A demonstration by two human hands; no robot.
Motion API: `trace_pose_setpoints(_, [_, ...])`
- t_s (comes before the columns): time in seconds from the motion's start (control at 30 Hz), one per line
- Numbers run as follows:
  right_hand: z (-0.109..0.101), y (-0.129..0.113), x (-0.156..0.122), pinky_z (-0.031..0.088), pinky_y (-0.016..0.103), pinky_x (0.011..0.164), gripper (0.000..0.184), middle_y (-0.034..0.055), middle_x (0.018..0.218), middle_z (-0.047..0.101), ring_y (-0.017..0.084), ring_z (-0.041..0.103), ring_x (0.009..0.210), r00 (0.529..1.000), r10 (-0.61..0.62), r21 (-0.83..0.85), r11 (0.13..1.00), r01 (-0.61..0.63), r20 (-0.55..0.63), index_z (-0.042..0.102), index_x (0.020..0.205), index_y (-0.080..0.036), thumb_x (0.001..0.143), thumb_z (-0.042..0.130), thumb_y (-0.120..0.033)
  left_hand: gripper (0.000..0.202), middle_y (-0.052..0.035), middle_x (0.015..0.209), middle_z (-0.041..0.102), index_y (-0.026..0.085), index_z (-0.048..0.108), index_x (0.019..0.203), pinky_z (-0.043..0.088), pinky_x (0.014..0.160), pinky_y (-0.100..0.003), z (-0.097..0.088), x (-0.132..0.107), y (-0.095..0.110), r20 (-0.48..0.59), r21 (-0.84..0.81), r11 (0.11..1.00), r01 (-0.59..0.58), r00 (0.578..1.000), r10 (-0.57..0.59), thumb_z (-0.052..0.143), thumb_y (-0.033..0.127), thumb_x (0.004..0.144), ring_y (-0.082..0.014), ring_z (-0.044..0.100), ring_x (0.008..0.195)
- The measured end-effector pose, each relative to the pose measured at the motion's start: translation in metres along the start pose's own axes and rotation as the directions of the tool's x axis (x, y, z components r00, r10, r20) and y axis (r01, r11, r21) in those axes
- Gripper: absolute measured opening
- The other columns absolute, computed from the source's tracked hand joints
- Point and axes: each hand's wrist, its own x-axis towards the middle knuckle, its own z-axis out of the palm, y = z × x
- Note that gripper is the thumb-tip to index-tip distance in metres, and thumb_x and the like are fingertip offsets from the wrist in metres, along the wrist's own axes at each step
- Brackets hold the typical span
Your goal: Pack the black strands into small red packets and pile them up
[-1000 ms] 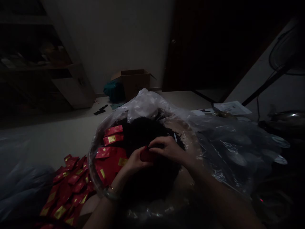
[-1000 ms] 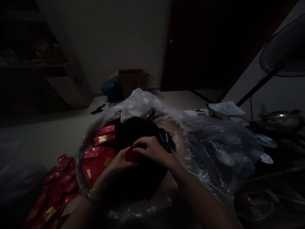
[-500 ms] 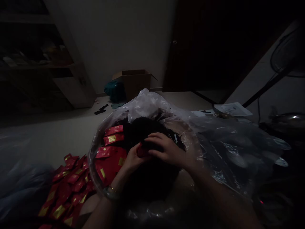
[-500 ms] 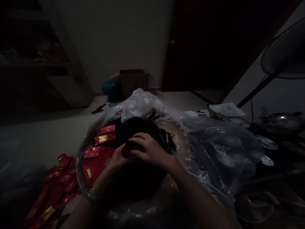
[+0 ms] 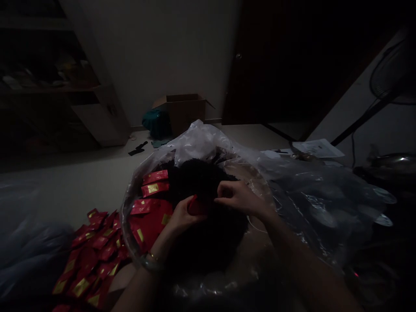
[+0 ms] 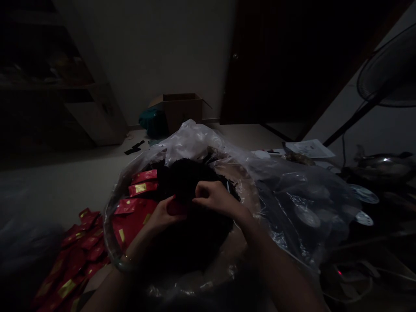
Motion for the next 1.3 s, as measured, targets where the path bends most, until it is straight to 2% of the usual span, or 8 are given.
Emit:
trace_pose_setpoints(0.1, [-0.004, 0.0, -0.002, 0.047, 0.026, 0.065, 0.005, 0.0019, 0.08, 0.062, 0.015, 0.059, 0.072, 0.994, -0.067, -0.06, 0.996, 0.062, -0.084, 0.062, 0.081, -0.018, 0.076, 0.062, -0.015, 0.045, -0.0019, 0.092, 0.069, 0.015, 0.066, 0.098, 0.048, 0.083, -0.032, 0.0, 0.001, -0.003, -0.034, 0.002, 1.0, -0.016, 0.999, 0.016, 0.079, 0.024, 0.056, -0.0204, 0.06, 0.087])
trace_pose_setpoints(0.27, [0.01, -0.009, -0.006, 0.046, 0.035, 0.091, 0.048, 0.0105, 0.119, 0.053, 0.024, 0.054, 0.109, 0.97, -0.231, -0.163, 0.957, 0.241, 0.079, 0.062, 0.115, -0.022, 0.07, 0.076, -0.029, 0.046, -0.0035, 0.094, 0.068, 0.014, 0.065, 0.098, 0.049, 0.08, -0.03, 0.001, 0.001, -0.001, -0.003, -0.059, 0.998, -0.008, 1.0, 0.008, 0.079, 0.025, 0.056, -0.0205, 0.06, 0.086])
trace_pose_setpoints(0.5, [0.026, -0.008, -0.002, 0.045, 0.024, 0.067, 0.017, 0.0016, 0.084, 0.067, 0.016, 0.062, 0.076, 0.952, -0.061, -0.119, 0.988, 0.1, 0.299, 0.065, 0.09, -0.018, 0.074, 0.071, -0.018, 0.04, -0.0027, 0.092, 0.067, 0.014, 0.065, 0.096, 0.047, 0.079, -0.03, 0.005, -0.003, 0.005, 0.099, 0.001, 1.0, -0.022, 0.995, 0.022, 0.077, 0.025, 0.059, -0.0202, 0.059, 0.086])
trace_pose_setpoints(0.73, [0.015, 0.0, 0.0, 0.035, 0.019, 0.052, 0.023, -0.0048, 0.063, 0.054, 0.01, 0.049, 0.059, 0.984, -0.046, -0.006, 0.999, 0.048, 0.174, 0.052, 0.065, -0.017, 0.07, 0.072, -0.027, 0.044, -0.0004, 0.088, 0.066, 0.014, 0.065, 0.097, 0.046, 0.073, -0.027, 0.004, -0.005, 0.007, 0.129, -0.015, 0.998, 0.068, 0.99, -0.065, 0.078, 0.02, 0.056, -0.0185, 0.058, 0.081])
trace_pose_setpoints(0.9, [0.001, 0.009, 0.003, 0.037, 0.02, 0.044, 0.019, -0.0046, 0.06, 0.054, 0.01, 0.051, 0.048, 0.992, 0.1, 0.171, 0.979, -0.112, 0.078, 0.05, 0.069, -0.019, 0.075, 0.064, -0.029, 0.048, -0.0013, 0.088, 0.067, 0.014, 0.065, 0.099, 0.047, 0.075, -0.028, 0.001, -0.002, 0.007, 0.019, -0.048, 0.997, 0.058, 0.998, -0.057, 0.079, 0.022, 0.054, -0.0185, 0.059, 0.081])
trace_pose_setpoints(1.03, [-0.001, 0.009, 0.002, 0.05, 0.032, 0.069, 0.008, 0.003, 0.079, 0.064, 0.018, 0.061, 0.075, 0.994, -0.058, -0.026, 0.998, 0.055, -0.098, 0.059, 0.077, -0.019, 0.075, 0.066, -0.022, 0.049, -0.0021, 0.088, 0.068, 0.014, 0.063, 0.1, 0.048, 0.074, -0.029, 0.001, -0.001, 0.008, -0.059, -0.112, 0.991, 0.067, 0.996, -0.074, 0.079, 0.024, 0.054, -0.0183, 0.06, 0.079])
trace_pose_setpoints(1.13, [0.01, -0.001, -0.001, 0.045, 0.042, 0.092, 0.031, 0.0091, 0.11, 0.061, 0.025, 0.055, 0.108, 0.957, -0.268, -0.139, 0.958, 0.252, -0.112, 0.064, 0.1, -0.022, 0.072, 0.073, -0.027, 0.051, -0.0025, 0.091, 0.069, 0.014, 0.063, 0.101, 0.049, 0.077, -0.03, 0.003, -0.002, 0.009, -0.065, -0.139, 0.99, 0.036, 0.997, -0.045, 0.08, 0.028, 0.055, -0.0194, 0.061, 0.083])
trace_pose_setpoints(1.3, [0.023, -0.011, -0.003, 0.048, 0.031, 0.077, 0.018, 0.007, 0.096, 0.066, 0.019, 0.062, 0.087, 0.973, -0.204, -0.169, 0.961, 0.22, 0.105, 0.066, 0.098, -0.02, 0.08, 0.067, -0.023, 0.049, -0.0043, 0.096, 0.068, 0.014, 0.063, 0.102, 0.048, 0.079, -0.03, 0.005, -0.004, 0.01, -0.02, -0.143, 0.99, -0.001, 1.0, -0.002, 0.079, 0.031, 0.059, -0.0201, 0.061, 0.087])
